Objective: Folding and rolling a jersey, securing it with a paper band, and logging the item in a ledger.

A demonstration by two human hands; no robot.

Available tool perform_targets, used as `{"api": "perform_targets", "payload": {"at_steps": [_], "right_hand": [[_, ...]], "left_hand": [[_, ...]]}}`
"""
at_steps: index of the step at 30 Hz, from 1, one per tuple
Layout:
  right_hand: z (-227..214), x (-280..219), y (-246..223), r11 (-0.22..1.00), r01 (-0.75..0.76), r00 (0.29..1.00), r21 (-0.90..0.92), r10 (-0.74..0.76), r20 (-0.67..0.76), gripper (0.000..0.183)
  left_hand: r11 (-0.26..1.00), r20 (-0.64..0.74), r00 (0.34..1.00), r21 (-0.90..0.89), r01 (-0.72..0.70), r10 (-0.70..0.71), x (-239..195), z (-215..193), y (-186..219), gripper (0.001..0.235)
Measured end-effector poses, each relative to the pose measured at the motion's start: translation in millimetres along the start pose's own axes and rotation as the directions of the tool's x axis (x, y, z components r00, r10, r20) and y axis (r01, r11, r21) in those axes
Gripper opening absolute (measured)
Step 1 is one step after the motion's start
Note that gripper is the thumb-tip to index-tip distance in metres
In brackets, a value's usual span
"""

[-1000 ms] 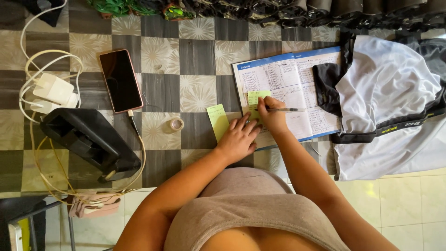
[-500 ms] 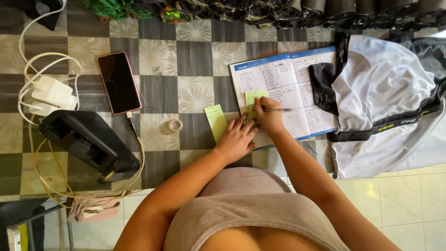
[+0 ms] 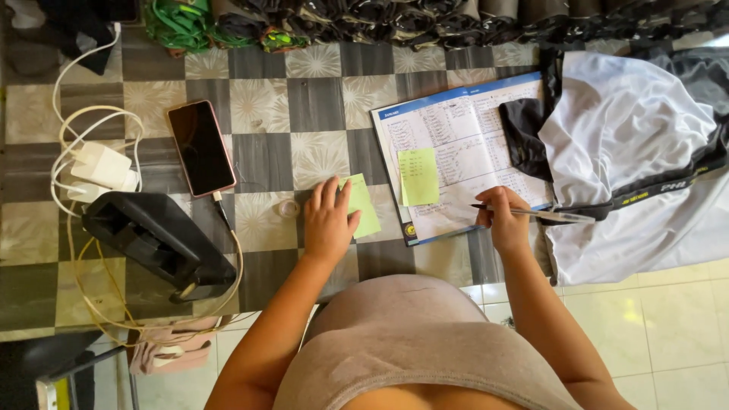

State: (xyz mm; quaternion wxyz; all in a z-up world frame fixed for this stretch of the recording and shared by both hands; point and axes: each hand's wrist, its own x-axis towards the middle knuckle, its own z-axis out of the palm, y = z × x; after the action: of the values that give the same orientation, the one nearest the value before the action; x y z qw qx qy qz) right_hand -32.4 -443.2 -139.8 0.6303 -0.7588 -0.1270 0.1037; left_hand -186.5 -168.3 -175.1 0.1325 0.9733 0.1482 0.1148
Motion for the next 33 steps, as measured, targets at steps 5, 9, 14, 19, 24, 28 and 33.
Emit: {"api": "perform_targets", "payload": {"at_steps": [5,9,14,19,24,28,33], "right_hand": [[13,-9,11,0.984,-0.024,0.999,-0.177,0.031,0.035,0.011],[31,-17,-33,0.979,0.145,0.950,-0.144,-0.097,0.297,0.016],[25,-15,-53,0.964,0.258,0.869,-0.066,-0.202,0.452,0.011],[-8,-7,-51,0.952,0.287,0.857,-0.108,-0.205,0.472,0.008],[-57,7,-45,0.906,0.350,0.881,-0.237,-0.231,0.414,0.010],[-111,20,-6,0.863,0.398,0.857,-0.312,-0.228,0.462,0.012],[-141,46,26,0.847,0.099,0.920,-0.522,0.123,0.373,0.016]], "left_hand": [[0.979,0.133,0.985,-0.155,0.133,-0.113,15,15,-8,0.072],[0.943,0.284,0.946,-0.242,0.228,-0.156,31,43,-28,0.078],[0.968,0.147,0.978,-0.177,0.175,-0.150,40,61,-34,0.030],[0.966,0.067,0.990,-0.220,0.135,-0.123,41,50,-23,0.011],[0.905,0.085,0.972,-0.353,0.236,-0.220,41,21,10,0.021],[0.759,-0.079,0.907,-0.579,0.296,-0.414,31,15,31,0.025],[0.544,-0.200,0.772,-0.811,0.214,-0.603,-18,74,5,0.023]]}}
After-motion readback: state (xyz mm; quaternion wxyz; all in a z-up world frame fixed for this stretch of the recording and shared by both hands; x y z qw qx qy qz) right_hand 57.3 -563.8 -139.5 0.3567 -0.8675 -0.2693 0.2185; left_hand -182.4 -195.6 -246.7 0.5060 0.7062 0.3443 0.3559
